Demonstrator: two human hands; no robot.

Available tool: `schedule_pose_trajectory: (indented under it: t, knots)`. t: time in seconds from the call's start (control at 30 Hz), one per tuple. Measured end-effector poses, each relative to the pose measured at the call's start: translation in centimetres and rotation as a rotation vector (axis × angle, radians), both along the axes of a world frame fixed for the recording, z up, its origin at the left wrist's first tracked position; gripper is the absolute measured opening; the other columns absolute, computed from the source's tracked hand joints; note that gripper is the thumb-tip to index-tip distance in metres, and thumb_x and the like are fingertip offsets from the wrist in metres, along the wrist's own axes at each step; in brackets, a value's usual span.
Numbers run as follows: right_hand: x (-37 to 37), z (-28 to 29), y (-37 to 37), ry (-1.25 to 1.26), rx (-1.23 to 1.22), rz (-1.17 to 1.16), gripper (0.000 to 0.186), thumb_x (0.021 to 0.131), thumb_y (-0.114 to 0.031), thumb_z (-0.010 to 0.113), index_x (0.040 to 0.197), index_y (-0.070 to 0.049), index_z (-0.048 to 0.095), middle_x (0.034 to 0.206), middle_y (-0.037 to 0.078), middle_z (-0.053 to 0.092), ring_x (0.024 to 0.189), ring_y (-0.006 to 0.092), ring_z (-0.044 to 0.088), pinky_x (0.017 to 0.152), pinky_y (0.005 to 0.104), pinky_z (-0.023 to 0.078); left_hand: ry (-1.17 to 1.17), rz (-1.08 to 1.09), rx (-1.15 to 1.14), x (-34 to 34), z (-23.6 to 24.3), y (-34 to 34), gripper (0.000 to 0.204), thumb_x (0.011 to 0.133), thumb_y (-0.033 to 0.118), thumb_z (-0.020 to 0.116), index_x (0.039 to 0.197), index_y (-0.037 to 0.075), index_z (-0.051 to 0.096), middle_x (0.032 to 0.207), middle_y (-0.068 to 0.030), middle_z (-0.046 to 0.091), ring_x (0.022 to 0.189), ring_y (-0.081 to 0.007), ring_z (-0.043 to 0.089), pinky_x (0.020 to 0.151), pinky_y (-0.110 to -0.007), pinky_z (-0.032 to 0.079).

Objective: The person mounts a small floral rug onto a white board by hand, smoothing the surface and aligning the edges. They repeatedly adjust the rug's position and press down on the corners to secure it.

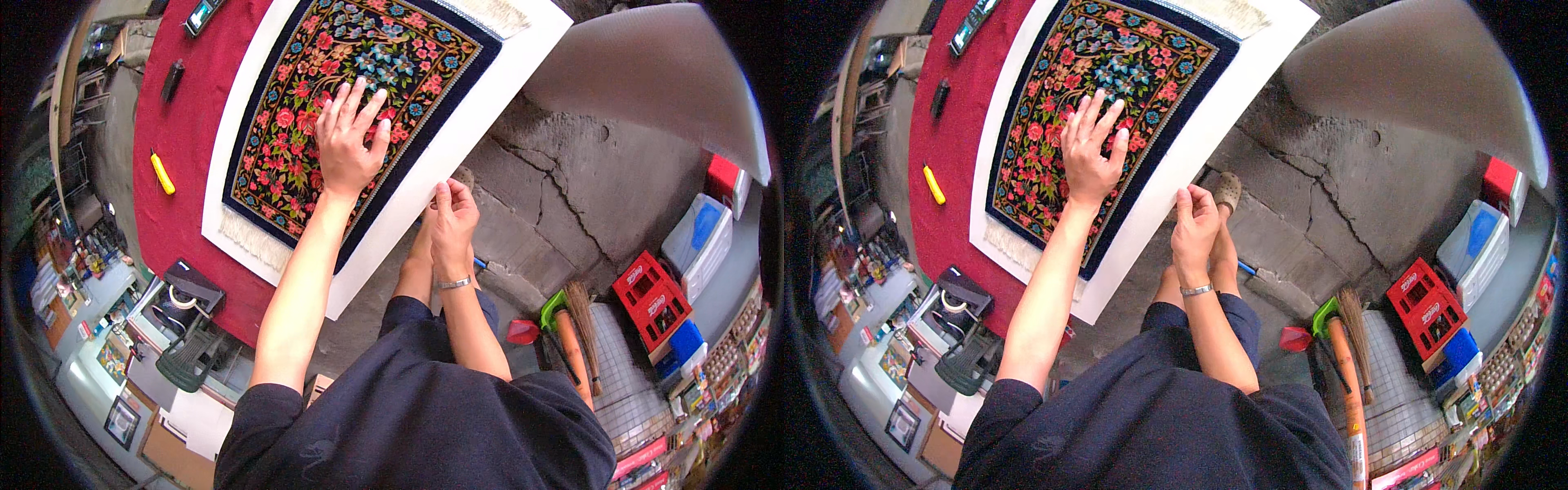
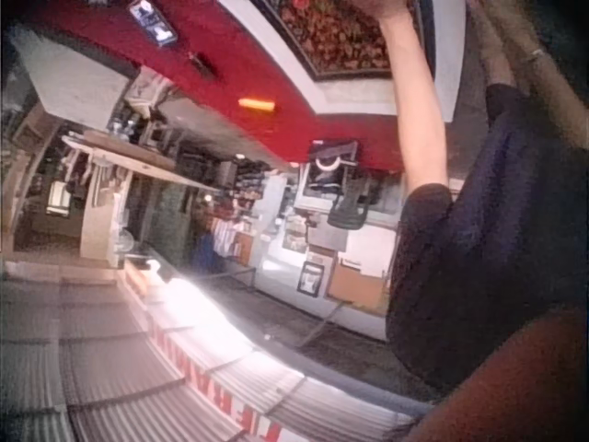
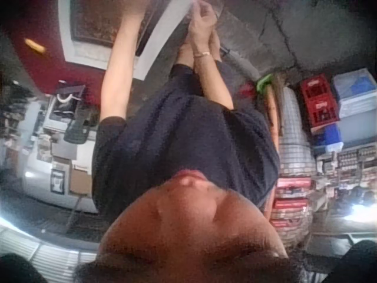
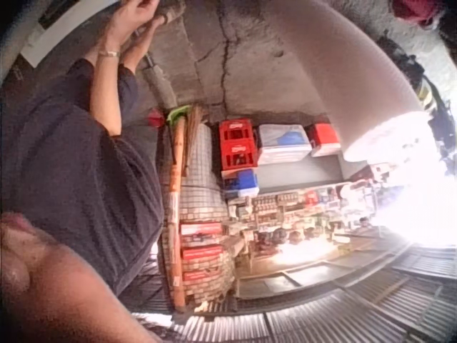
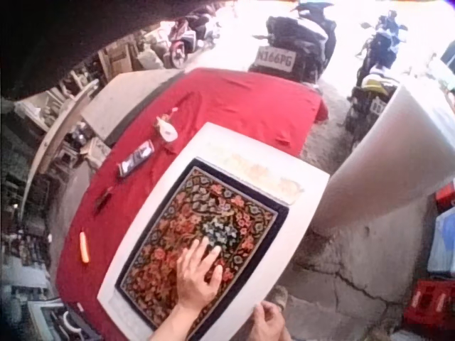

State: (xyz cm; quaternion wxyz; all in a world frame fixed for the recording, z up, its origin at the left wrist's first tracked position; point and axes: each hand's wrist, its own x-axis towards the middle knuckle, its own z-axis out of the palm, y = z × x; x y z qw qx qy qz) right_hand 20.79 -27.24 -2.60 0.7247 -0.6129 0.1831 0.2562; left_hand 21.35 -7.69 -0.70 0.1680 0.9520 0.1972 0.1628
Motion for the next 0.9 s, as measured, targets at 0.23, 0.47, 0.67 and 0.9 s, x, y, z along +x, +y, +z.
schedule_pose_trajectory:
  t: [0.23, 0.47, 0.67, 0.9]
  knots:
    - [-0.2, 0.8, 0.6, -0.012, -0.142, 0.112, 0.019, 0.105, -0.017, 0.055, 0.095, -0.001, 0.060, 0.077, -0.003, 0.057, 0.066, 0.0041, 0.048, 0.059, 0.0213, 0.042, -0.025, 0.036, 0.017, -0.3, 0.3, -0.1, 0.040, 0.093, 0.027, 0.063, 0.132, 0.020, 0.066, 0.146, -0.0088, 0.055, 0.136, -0.0308, 0.049, 0.114, -0.048, 0.033]
    - [1.2, 0.2, -2.5, -0.027, -0.289, 0.440, 0.048, 0.106, -0.038, 0.052, 0.082, 0.002, 0.065, 0.069, 0.002, 0.062, 0.063, 0.0108, 0.056, 0.057, 0.0279, 0.046, -0.087, 0.025, -0.012, -0.2, 0.4, -0.3, 0.042, 0.091, 0.026, 0.062, 0.132, 0.017, 0.064, 0.146, -0.0118, 0.053, 0.135, -0.0318, 0.047, 0.115, -0.050, 0.032]
    - [5.5, 4.7, -10.5, -0.321, -0.554, 0.820, 0.045, 0.105, -0.036, 0.052, 0.077, -0.002, 0.060, 0.066, 0.002, 0.059, 0.060, 0.0109, 0.055, 0.058, 0.0287, 0.045, -0.222, 0.092, -0.221, -5.6, 3.5, -2.4, 0.039, 0.092, 0.019, 0.063, 0.130, 0.012, 0.063, 0.142, -0.0115, 0.056, 0.135, -0.0314, 0.049, 0.114, -0.048, 0.036]
    - [0.3, 10.6, -1.4, -0.449, -0.318, 0.996, 0.037, 0.103, -0.029, 0.056, 0.074, -0.006, 0.054, 0.061, 0.000, 0.052, 0.055, 0.0076, 0.048, 0.049, 0.0266, 0.040, -0.247, 0.486, -0.321, -25.9, 7.5, -12.2, 0.028, 0.089, 0.011, 0.065, 0.117, 0.008, 0.068, 0.127, -0.0087, 0.065, 0.123, -0.0283, 0.058, 0.104, -0.043, 0.044]
